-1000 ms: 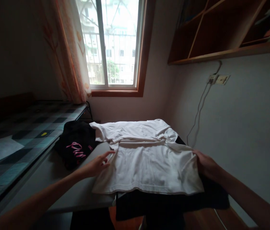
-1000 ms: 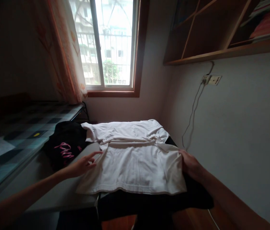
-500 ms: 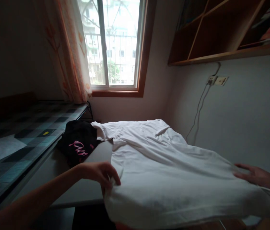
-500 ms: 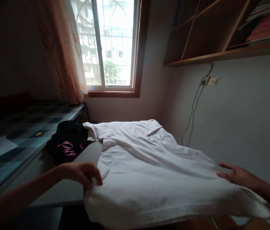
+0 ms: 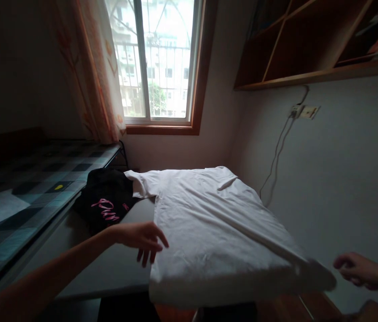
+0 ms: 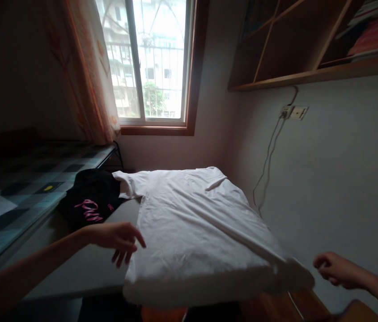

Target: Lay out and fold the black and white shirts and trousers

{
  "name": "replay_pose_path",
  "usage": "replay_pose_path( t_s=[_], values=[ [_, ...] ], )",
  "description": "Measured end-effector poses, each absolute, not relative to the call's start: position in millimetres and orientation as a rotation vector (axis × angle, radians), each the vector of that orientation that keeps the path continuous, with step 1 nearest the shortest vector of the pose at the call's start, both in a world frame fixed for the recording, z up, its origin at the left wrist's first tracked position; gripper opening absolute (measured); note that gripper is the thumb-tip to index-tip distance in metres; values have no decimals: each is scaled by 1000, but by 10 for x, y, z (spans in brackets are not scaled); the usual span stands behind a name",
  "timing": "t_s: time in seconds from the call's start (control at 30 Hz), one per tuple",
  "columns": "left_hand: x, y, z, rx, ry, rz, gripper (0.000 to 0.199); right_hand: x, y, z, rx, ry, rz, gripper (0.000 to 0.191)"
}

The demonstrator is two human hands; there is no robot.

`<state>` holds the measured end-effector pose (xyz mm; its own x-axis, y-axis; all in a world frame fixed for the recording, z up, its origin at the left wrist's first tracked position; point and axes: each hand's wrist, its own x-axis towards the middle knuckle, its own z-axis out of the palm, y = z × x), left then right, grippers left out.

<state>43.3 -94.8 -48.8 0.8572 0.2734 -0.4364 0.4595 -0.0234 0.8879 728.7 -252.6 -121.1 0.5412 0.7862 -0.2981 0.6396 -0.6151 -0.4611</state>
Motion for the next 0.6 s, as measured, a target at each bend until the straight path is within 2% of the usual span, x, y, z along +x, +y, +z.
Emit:
replay_pose_path(
  t_s=[0.03,0.07,0.17,0.23,0.33,0.5,0.6],
  values=[
    [456,-840,-485,1731,684,25,55,7262,-2398,-1167,-2440,-1158,790,14],
    [493,-724,-503,1859,777,209,52,7210,-2252,-1111,-2381,-1174,737,16],
    [670,-369,-680,2242,959,664,41,6873,-1744,-918,-2220,-1403,435,21],
    [815,-160,-860,2416,957,791,38,6520,-1391,-821,-2096,-1544,250,23],
    [1013,48,-1105,2549,1088,791,41,5922,-888,-781,-1976,-1755,167,32],
    [1157,96,-1271,2719,1330,530,50,5102,-184,-972,-1777,-2068,66,40],
    [1158,62,-1270,2740,1363,433,53,4789,84,-1136,-1902,-2083,3,45]
  ],
)
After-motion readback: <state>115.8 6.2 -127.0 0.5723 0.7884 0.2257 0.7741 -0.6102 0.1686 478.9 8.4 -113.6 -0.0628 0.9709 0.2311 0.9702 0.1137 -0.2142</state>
